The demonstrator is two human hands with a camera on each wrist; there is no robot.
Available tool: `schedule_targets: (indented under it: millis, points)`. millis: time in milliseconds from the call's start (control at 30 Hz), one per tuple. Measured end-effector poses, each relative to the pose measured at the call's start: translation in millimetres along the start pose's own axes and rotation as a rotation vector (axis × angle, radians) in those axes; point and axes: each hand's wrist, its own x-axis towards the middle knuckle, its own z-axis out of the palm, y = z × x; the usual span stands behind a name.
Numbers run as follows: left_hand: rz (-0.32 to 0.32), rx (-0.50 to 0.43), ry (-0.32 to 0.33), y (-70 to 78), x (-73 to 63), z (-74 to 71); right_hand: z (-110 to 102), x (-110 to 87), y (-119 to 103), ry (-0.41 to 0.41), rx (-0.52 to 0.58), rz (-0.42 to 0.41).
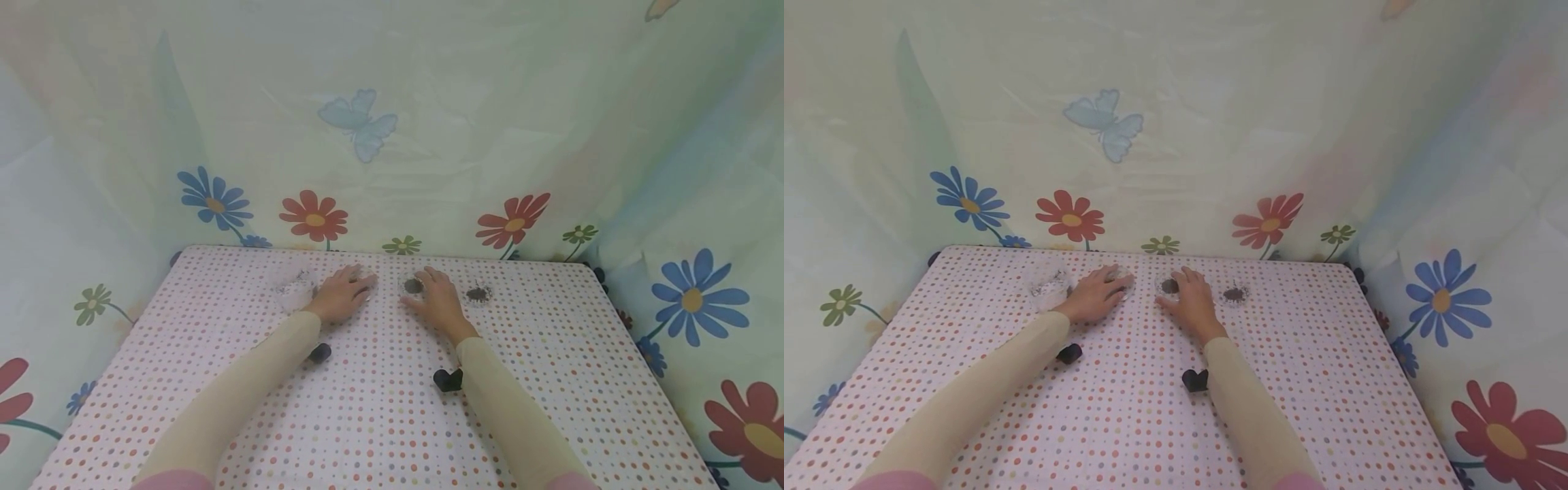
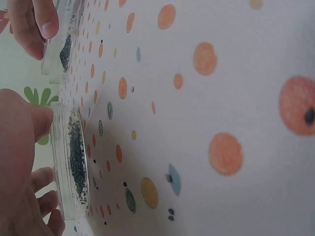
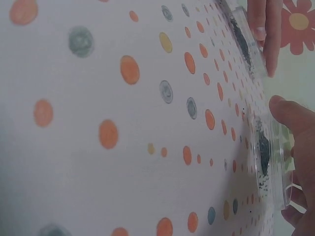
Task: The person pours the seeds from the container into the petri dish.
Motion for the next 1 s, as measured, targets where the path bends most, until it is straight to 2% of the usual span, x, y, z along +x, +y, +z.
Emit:
schedule_targets:
  millis: [333,1000]
  points:
    - [0.011,-0.017,0.001,2.4,-3.6,-3.6,4.5,7.4,2.8,-0.011,-0.005,0.020]
    - [0.004,-0.013,0.004,3.0,-2.7,-1.8,7.2,15.5,2.0,-0.038,0.018,0.065]
